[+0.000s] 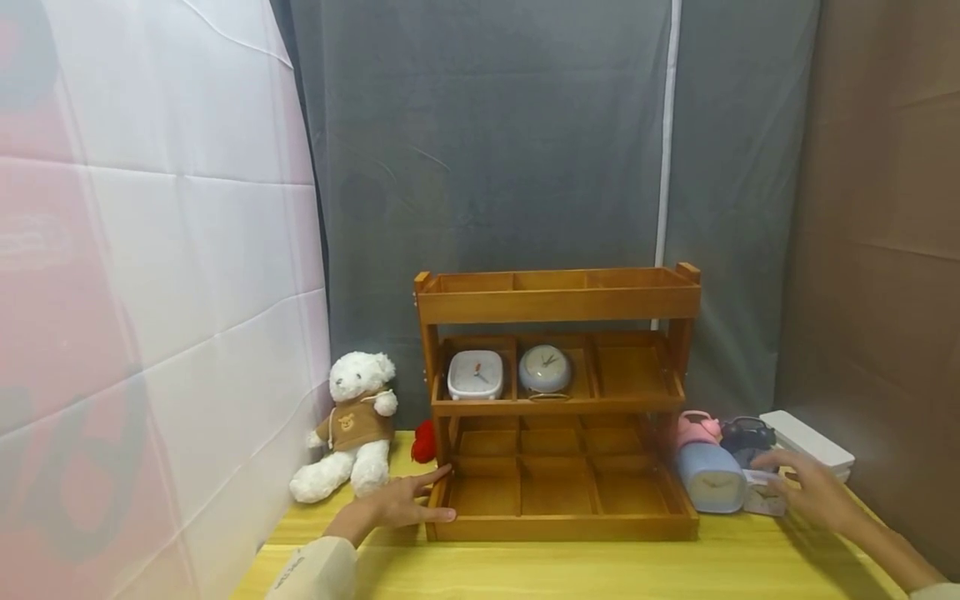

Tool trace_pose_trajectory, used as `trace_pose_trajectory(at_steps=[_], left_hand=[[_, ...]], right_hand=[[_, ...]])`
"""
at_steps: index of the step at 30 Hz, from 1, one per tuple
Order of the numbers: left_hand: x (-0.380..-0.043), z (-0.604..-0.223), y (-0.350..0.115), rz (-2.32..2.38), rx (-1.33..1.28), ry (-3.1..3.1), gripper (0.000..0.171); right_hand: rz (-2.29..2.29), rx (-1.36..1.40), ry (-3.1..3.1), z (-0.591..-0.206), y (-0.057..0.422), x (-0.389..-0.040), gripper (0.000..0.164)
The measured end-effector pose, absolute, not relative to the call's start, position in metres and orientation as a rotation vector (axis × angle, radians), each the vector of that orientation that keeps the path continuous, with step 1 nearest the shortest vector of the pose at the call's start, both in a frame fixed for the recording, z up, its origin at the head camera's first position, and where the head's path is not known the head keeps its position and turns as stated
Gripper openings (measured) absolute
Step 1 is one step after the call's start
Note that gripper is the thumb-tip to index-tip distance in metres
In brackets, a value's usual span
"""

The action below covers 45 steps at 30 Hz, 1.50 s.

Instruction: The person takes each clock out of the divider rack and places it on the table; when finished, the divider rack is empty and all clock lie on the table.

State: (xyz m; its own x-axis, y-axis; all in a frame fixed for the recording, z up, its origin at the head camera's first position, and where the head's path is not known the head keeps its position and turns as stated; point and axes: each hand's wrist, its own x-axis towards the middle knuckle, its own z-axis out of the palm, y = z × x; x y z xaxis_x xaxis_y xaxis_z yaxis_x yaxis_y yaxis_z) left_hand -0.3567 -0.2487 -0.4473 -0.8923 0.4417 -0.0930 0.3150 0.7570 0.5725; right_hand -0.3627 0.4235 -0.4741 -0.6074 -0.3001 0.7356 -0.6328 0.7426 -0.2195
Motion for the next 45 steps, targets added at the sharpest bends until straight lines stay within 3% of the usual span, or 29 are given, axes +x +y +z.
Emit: trace_pose_trajectory(at_steps=[19,35,45], left_hand=[[-0.354,-0.446,-0.248,0.783,0.621,2.763,0.092],[-0.356,-0.444,-0.249,0.796,0.623,2.754,0.093],[-0.355,-0.446,-0.249,0.803,0.626,2.750,0.092]], right_hand=[[0.774,0.791,-2.261,-0.408,0.370,-0.357,0.034],[0.875,0.705,-2.362,-0.343,0.296,-0.351,0.033],[0.911,0.890,-2.240,-0.320,0.250,-0.364,0.030]])
